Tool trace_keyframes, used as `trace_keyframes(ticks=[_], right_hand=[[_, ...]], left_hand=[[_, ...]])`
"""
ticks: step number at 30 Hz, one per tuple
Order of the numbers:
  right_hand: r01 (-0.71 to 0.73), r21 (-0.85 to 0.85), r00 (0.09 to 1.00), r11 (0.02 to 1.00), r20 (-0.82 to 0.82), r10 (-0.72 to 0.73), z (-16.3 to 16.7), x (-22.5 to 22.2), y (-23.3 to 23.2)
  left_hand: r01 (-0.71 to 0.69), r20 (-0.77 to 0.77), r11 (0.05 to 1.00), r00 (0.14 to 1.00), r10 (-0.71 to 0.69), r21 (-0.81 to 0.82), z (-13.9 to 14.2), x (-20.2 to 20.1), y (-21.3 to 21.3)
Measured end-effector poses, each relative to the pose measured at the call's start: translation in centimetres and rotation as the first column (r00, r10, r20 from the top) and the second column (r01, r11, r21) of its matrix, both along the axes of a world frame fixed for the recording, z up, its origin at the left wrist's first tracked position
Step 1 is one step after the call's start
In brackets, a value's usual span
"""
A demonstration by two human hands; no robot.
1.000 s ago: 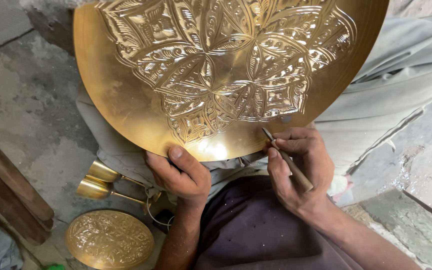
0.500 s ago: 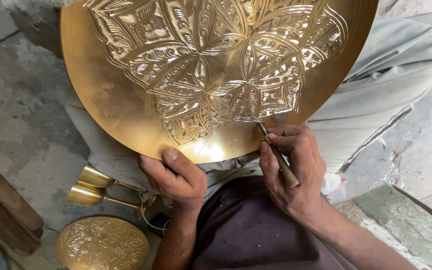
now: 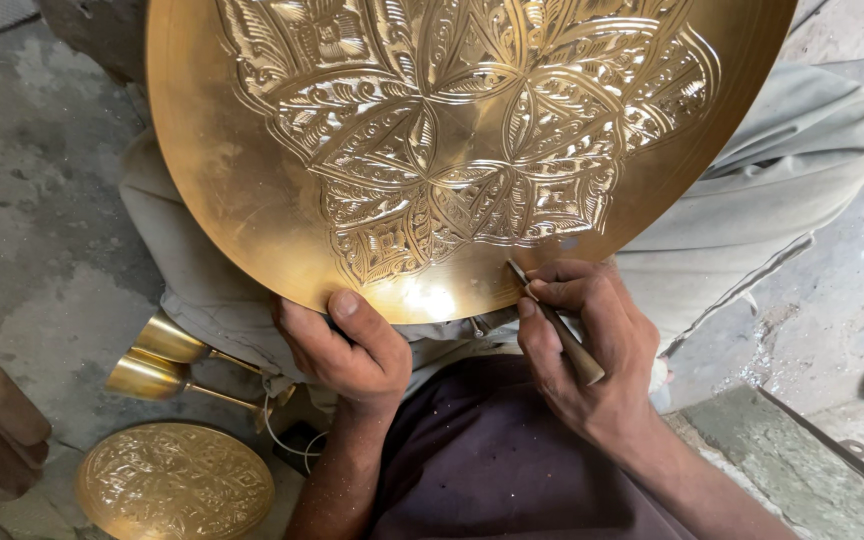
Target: The person sits on the floor holding a small punch against an engraved brass plate resting on their lap and strikes the punch with a wooden mallet, working the decorative pattern across the plate. They reposition the punch by hand between strikes and at one point hold the plate edge while working with the punch alone.
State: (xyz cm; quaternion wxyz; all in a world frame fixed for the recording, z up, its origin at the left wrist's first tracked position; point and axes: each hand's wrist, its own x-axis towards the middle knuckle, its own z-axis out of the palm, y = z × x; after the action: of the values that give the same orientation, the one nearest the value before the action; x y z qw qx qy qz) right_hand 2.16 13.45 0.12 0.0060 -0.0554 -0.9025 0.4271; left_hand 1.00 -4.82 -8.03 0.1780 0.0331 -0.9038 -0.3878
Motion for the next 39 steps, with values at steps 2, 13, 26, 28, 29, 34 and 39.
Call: trace_keyframes(ticks=[2,13,26,28,29,34,39], right_hand=[[-0.003,-0.001,1.000,1.000,0.013,0.003,0.0,0.0,0.1],[-0.012,-0.016,0.997,1.000,0.071,0.013,-0.3,0.0,0.4],[-0.032,-0.019,0.996,0.999,0.078,0.033,-0.7,0.3,0.3],[-0.041,-0.016,0.997,0.999,0.071,0.042,-0.7,0.3,0.1],[-0.040,-0.014,0.997,0.999,0.065,0.041,-0.6,0.3,0.1],[-0.050,-0.004,0.998,0.999,0.041,0.050,-0.6,0.3,-0.1],[-0.065,0.007,0.997,0.998,0.029,0.065,-1.2,0.7,-0.1]], left_hand=[[0.001,0.005,1.000,1.000,-0.001,-0.004,-0.1,0.0,-0.1],[-0.012,0.024,0.999,1.000,0.013,-0.039,-0.4,0.3,-0.2],[0.007,0.015,1.000,1.000,-0.007,-0.029,-0.7,0.1,-0.3],[0.006,0.010,0.999,1.000,-0.005,-0.045,-0.6,0.2,-0.3],[0.003,0.015,0.999,1.000,-0.002,-0.044,-0.6,0.2,-0.3],[0.004,0.021,0.999,1.000,-0.003,-0.043,-0.6,0.3,-0.3],[0.013,0.010,0.999,1.000,-0.013,-0.033,-0.5,0.1,-0.3]])
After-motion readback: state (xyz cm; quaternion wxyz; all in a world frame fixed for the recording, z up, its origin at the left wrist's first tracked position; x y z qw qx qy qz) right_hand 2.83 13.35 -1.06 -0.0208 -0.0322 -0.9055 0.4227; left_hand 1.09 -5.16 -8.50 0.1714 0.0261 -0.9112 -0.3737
